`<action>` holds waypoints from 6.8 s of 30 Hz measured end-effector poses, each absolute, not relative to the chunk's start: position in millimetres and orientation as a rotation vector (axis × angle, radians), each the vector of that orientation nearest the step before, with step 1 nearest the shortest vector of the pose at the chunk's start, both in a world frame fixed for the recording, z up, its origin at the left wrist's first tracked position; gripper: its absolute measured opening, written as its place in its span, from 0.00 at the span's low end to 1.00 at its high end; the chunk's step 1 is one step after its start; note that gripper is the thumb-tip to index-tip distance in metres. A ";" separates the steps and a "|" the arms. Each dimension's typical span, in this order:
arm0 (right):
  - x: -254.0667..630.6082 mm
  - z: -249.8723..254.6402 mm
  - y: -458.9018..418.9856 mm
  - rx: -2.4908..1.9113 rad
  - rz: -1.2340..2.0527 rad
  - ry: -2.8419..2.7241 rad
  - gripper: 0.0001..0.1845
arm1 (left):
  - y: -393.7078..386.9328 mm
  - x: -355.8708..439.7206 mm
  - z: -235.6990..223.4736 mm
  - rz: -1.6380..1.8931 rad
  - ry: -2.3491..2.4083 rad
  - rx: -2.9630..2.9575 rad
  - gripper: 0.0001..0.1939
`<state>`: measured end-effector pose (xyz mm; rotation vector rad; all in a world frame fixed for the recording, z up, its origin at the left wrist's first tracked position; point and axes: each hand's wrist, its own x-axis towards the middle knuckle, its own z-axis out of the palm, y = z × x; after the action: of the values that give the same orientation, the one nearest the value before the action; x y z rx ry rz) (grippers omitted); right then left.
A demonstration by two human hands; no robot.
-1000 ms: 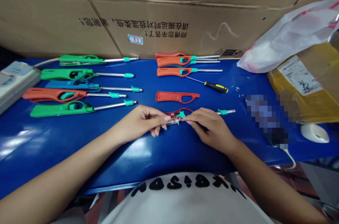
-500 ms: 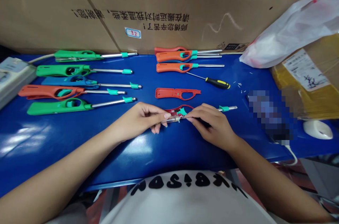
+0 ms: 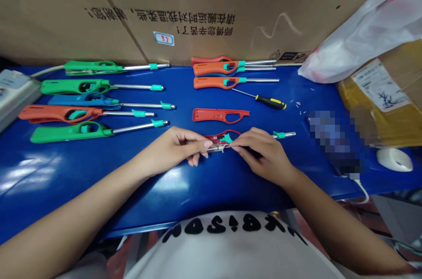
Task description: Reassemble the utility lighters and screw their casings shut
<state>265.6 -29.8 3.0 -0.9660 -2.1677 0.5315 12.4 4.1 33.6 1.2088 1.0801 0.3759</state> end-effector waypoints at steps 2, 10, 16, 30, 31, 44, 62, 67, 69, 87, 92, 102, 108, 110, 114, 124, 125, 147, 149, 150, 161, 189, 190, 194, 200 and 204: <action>265.7 2.4 -29.7 -0.967 0.532 -2.166 0.07 | 4.0 12.6 33.9 0.376 1.083 1.216 0.13; 265.5 2.4 -29.3 -0.972 0.530 -2.172 0.07 | 3.9 13.8 32.9 0.389 1.070 1.200 0.12; 265.0 2.6 -28.7 -0.959 0.528 -2.169 0.05 | 2.0 16.4 32.4 0.417 1.070 1.165 0.09; 264.8 0.3 -28.4 -0.922 0.519 -2.166 0.06 | -0.4 17.9 33.2 0.416 1.111 1.189 0.10; 264.7 0.1 -28.3 -0.918 0.516 -2.164 0.06 | -0.6 17.7 32.9 0.412 1.114 1.191 0.10; 264.7 -0.7 -27.5 -0.904 0.526 -2.161 0.07 | -1.5 20.3 34.0 0.423 1.110 1.165 0.10; 264.9 -0.6 -27.3 -0.905 0.540 -2.162 0.06 | -2.9 21.0 30.2 0.421 1.114 1.194 0.11; 264.8 -1.5 -27.8 -0.909 0.539 -2.162 0.06 | -3.9 20.4 28.6 0.418 1.115 1.210 0.13; 264.8 -1.9 -28.0 -0.914 0.545 -2.162 0.06 | -4.3 20.1 28.9 0.420 1.120 1.212 0.13; 264.1 -0.3 -27.7 -0.915 0.549 -2.151 0.06 | -6.1 23.8 31.9 0.443 1.126 1.231 0.12; 264.6 -0.7 -27.7 -0.916 0.557 -2.154 0.06 | -6.6 22.7 30.3 0.443 1.130 1.238 0.12; 264.1 -1.8 -27.2 -0.910 0.558 -2.165 0.06 | -6.7 22.3 29.7 0.426 1.128 1.265 0.13; 264.3 -2.0 -27.4 -0.920 0.556 -2.170 0.06 | -7.7 22.4 28.7 0.434 1.133 1.276 0.13; 264.5 -1.7 -27.6 -0.925 0.561 -2.168 0.06 | -7.9 22.1 28.1 0.433 1.134 1.282 0.14; 264.8 -2.1 -28.0 -0.928 0.570 -2.168 0.06 | -7.9 22.0 27.8 0.430 1.135 1.295 0.15; 264.7 -3.1 -28.0 -0.921 0.559 -2.169 0.06 | -7.7 22.9 27.6 0.426 1.148 1.308 0.16; 264.7 -2.9 -28.2 -0.924 0.557 -2.168 0.06 | -7.7 23.0 27.4 0.427 1.148 1.311 0.16; 264.3 3.8 -31.1 -1.009 0.529 -2.219 0.04 | -15.5 26.9 26.0 0.547 1.080 1.357 0.08; 264.5 4.1 -31.1 -1.007 0.534 -2.217 0.04 | -16.0 26.1 24.4 0.560 1.080 1.368 0.07; 264.6 4.2 -31.0 -1.008 0.537 -2.218 0.04 | -16.2 25.7 23.4 0.569 1.078 1.375 0.07; 264.6 5.4 -32.1 -1.058 0.536 -2.196 0.02 | -15.9 25.3 20.9 0.633 1.045 1.430 0.06; 265.1 4.8 -31.9 -1.038 0.427 -2.194 0.06 | -4.4 15.1 20.4 0.618 1.068 1.666 0.10; 266.1 5.0 -32.1 -1.039 0.407 -2.188 0.07 | -2.2 13.4 19.6 0.636 1.054 1.728 0.10; 271.3 5.4 -31.6 -1.058 0.351 -2.150 0.07 | 2.1 10.8 14.8 0.692 1.018 1.874 0.10; 271.9 5.9 -31.7 -1.089 0.314 -2.204 0.07 | -3.0 14.3 9.2 0.744 1.074 1.958 0.11; 270.7 5.4 -31.2 -1.094 0.317 -2.217 0.07 | -5.6 15.5 6.0 0.790 1.077 2.058 0.11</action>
<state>270.7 -31.2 5.4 -1.0944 -2.2167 0.3172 15.5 -5.6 6.0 2.0579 1.0772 0.7900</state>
